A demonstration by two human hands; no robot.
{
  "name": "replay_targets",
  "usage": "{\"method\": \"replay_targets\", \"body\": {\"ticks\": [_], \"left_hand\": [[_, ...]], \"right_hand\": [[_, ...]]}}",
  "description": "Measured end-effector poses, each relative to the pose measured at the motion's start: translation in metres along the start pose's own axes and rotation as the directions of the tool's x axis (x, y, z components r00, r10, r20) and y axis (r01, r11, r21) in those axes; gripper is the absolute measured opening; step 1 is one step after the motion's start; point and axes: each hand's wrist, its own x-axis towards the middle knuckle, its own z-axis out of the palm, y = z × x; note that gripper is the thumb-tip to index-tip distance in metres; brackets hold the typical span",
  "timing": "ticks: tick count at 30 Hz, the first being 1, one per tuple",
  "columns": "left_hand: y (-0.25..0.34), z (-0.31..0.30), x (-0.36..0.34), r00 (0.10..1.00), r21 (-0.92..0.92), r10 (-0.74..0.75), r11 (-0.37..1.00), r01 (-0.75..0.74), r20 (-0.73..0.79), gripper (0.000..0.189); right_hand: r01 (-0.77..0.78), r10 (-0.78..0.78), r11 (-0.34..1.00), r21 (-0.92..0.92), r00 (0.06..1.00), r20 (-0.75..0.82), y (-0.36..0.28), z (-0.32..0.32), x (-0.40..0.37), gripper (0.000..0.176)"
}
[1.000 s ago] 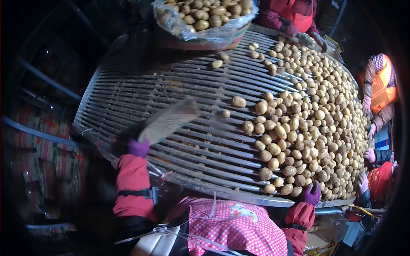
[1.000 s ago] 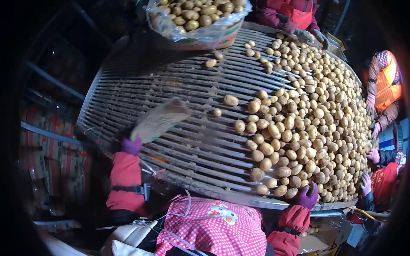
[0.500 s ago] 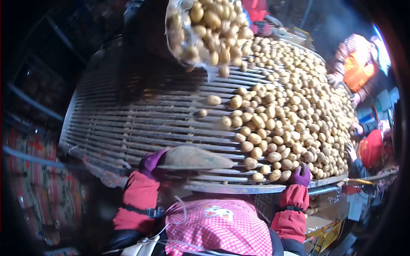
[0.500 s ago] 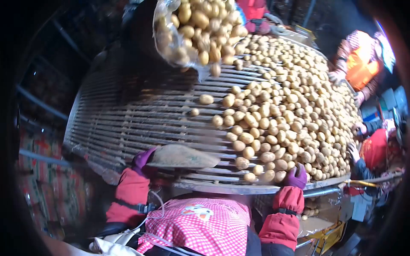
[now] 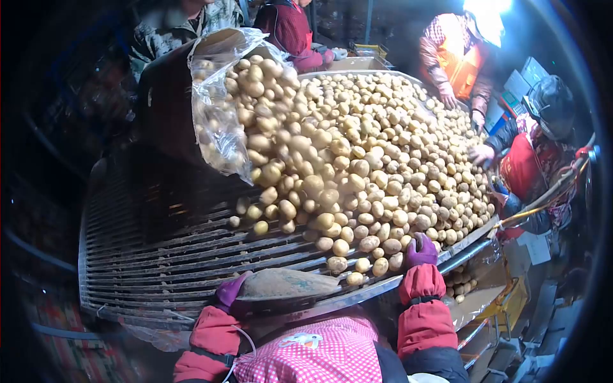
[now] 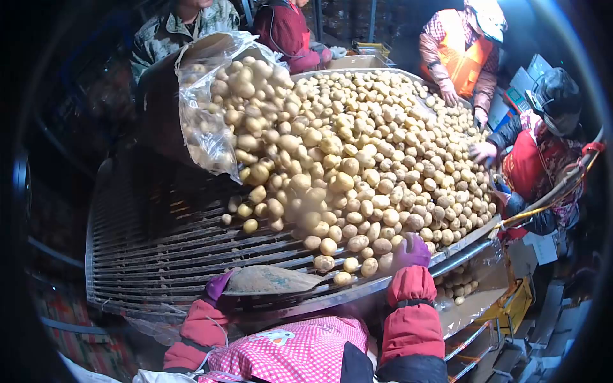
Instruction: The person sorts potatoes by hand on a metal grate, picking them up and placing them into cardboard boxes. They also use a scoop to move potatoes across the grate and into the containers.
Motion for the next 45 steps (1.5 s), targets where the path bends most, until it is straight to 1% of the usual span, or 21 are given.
{"method": "replay_targets", "body": {"ticks": [1,4,5,8,12,14,15,18,21,24,27,30,32,33,34,36,37,40,41,44,45], "left_hand": [[-0.004,0.000,-0.001,0.998,-0.058,-0.035,0.998,0.038,0.051,0.061],[-0.027,0.011,-0.006,0.996,-0.069,-0.065,0.995,0.068,0.055,0.067],[-0.016,0.001,-0.003,0.955,0.062,-0.214,0.977,0.205,0.207,0.064],[-0.003,-0.004,-0.001,0.984,-0.013,-0.121,0.992,0.124,0.128,0.061],[-0.008,-0.002,0.000,0.974,0.095,-0.148,0.987,0.133,0.173,0.060],[-0.013,0.003,-0.001,0.984,0.057,-0.111,0.993,0.104,0.138,0.060],[-0.015,0.005,-0.002,0.989,0.040,-0.094,0.995,0.090,0.118,0.059],[-0.018,0.008,-0.002,0.990,0.069,-0.098,0.993,0.092,0.097,0.057],[-0.010,0.007,-0.002,0.995,0.073,-0.079,0.995,0.074,0.060,0.057],[0.004,0.000,-0.001,0.995,0.105,-0.074,0.992,0.067,0.062,0.056],[-0.009,0.011,0.001,0.999,0.097,0.009,0.995,-0.005,-0.042,0.055],[-0.018,0.021,-0.004,0.999,0.114,-0.008,0.993,0.012,-0.035,0.053],[-0.034,0.026,-0.003,0.997,0.054,-0.073,0.996,0.072,0.021,0.053],[-0.038,0.029,-0.005,0.997,0.042,-0.074,0.996,0.073,0.025,0.054],[-0.042,0.032,-0.007,0.997,0.029,-0.074,0.997,0.073,0.029,0.054],[-0.010,0.014,-0.004,1.000,0.044,-0.010,0.999,0.011,-0.022,0.056],[-0.010,0.015,-0.004,0.999,0.022,-0.042,0.999,0.042,-0.009,0.062],[-0.017,0.019,-0.003,0.995,0.014,-0.091,0.996,0.091,0.037,0.067],[-0.006,0.010,-0.002,0.989,-0.006,-0.132,0.991,0.133,0.070,0.069],[0.013,-0.001,0.001,0.998,-0.112,-0.056,0.992,0.055,-0.001,0.068],[-0.005,0.007,-0.002,0.998,-0.067,-0.063,0.996,0.063,0.013,0.068]], "right_hand": [[0.016,-0.016,1.000,0.005,1.000,-0.003,0.006,0.003,0.000,0.027],[0.029,-0.029,1.000,0.002,0.999,-0.027,0.013,0.010,-0.002,0.026],[0.024,-0.025,0.999,-0.021,0.999,-0.045,0.016,0.013,-0.003,0.027],[0.017,-0.018,1.000,-0.022,0.999,-0.047,0.023,0.022,-0.003,0.028],[0.027,-0.028,0.999,-0.018,0.999,-0.033,0.023,0.016,0.000,0.028],[0.020,-0.020,1.000,-0.018,0.999,-0.027,0.024,0.018,-0.001,0.028],[0.020,-0.022,0.999,-0.026,0.997,-0.071,0.022,0.020,-0.002,0.027],[-0.033,0.033,0.999,0.033,0.999,-0.008,0.013,0.010,-0.001,0.027],[0.008,-0.007,0.999,0.041,1.000,-0.023,0.023,0.017,0.000,0.028],[0.012,-0.011,0.999,0.045,1.000,-0.017,0.025,0.016,-0.001,0.028],[0.009,-0.008,0.999,0.047,1.000,-0.019,0.025,0.017,-0.001,0.029],[0.016,-0.015,0.999,0.029,0.998,-0.055,0.028,0.022,-0.002,0.029],[0.007,-0.009,1.000,-0.024,0.998,-0.062,0.035,0.029,0.000,0.030],[0.001,-0.004,0.999,-0.052,0.998,-0.064,0.040,0.032,0.000,0.030],[0.002,-0.003,1.000,-0.018,0.999,-0.032,0.045,0.033,0.000,0.031],[0.005,-0.006,0.999,0.053,1.000,0.025,0.042,0.026,0.003,0.031],[0.007,-0.009,0.998,0.068,0.999,0.038,0.039,0.024,0.003,0.031],[-0.011,0.010,0.998,0.055,1.000,0.019,0.034,0.022,-0.001,0.031],[-0.015,0.015,0.999,0.046,1.000,0.008,0.034,0.021,-0.001,0.031],[-0.021,0.021,0.999,0.032,1.000,-0.003,0.032,0.021,0.000,0.031],[-0.024,0.024,0.999,0.032,1.000,-0.005,0.031,0.022,0.000,0.031]]}}
